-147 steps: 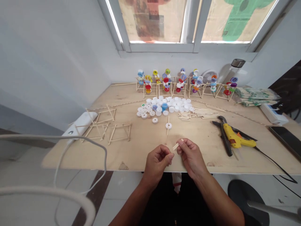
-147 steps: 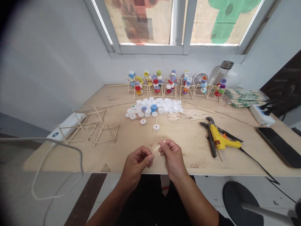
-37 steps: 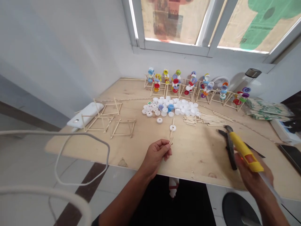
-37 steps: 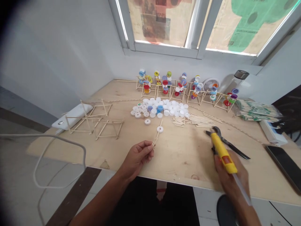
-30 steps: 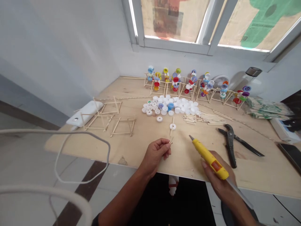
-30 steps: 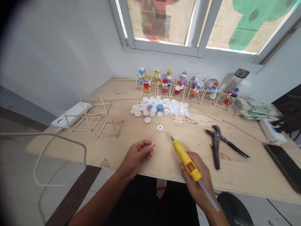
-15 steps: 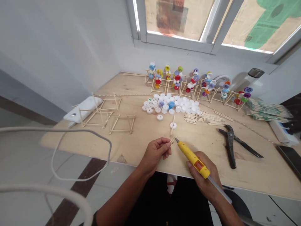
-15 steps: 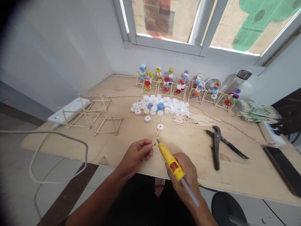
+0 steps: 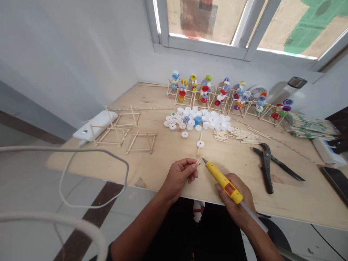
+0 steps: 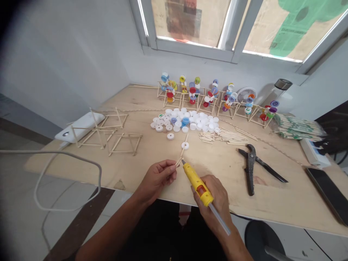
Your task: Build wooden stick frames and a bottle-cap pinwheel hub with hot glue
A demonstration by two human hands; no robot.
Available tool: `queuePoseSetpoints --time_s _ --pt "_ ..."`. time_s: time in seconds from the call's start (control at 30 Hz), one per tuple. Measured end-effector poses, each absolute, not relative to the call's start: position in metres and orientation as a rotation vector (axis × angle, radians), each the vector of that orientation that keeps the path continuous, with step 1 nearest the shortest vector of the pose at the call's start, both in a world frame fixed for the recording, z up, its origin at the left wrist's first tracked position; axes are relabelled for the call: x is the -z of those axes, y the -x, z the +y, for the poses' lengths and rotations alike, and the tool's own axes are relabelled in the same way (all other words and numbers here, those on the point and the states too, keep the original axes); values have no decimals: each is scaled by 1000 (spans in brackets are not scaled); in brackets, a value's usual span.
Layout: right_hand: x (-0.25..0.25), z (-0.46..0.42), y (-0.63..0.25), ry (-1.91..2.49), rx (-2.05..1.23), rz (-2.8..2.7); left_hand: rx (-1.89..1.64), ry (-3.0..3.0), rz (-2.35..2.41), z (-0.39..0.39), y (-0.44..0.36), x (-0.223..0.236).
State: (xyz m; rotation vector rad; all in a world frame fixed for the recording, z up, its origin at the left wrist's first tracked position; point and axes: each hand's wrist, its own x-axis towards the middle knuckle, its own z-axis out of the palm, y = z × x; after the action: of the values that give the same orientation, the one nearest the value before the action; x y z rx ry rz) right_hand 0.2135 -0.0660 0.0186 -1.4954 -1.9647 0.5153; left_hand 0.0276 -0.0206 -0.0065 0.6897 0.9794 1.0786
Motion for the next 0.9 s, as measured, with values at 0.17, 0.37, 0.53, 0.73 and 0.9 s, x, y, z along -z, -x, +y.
queuePoseSetpoints --time_s 0.17,0.37,0.53,0.73,0.9 --pt "-21 -65 -213 1512 -500 -1975 -1078 -686 978 -21 -27 7" --pt "-19 -64 -214 1525 -467 -1956 -1059 -684 987 -21 -27 6" --pt "-19 -65 -215 1511 -483 -1963 -1056 -680 984 -20 -27 6" --pt "-17 -63 -215 1507 -454 -1956 -1055 -671 989 -21 -27 4" --pt "-15 -64 -215 1541 -450 -1953 -1062 -679 985 -22 -27 3"
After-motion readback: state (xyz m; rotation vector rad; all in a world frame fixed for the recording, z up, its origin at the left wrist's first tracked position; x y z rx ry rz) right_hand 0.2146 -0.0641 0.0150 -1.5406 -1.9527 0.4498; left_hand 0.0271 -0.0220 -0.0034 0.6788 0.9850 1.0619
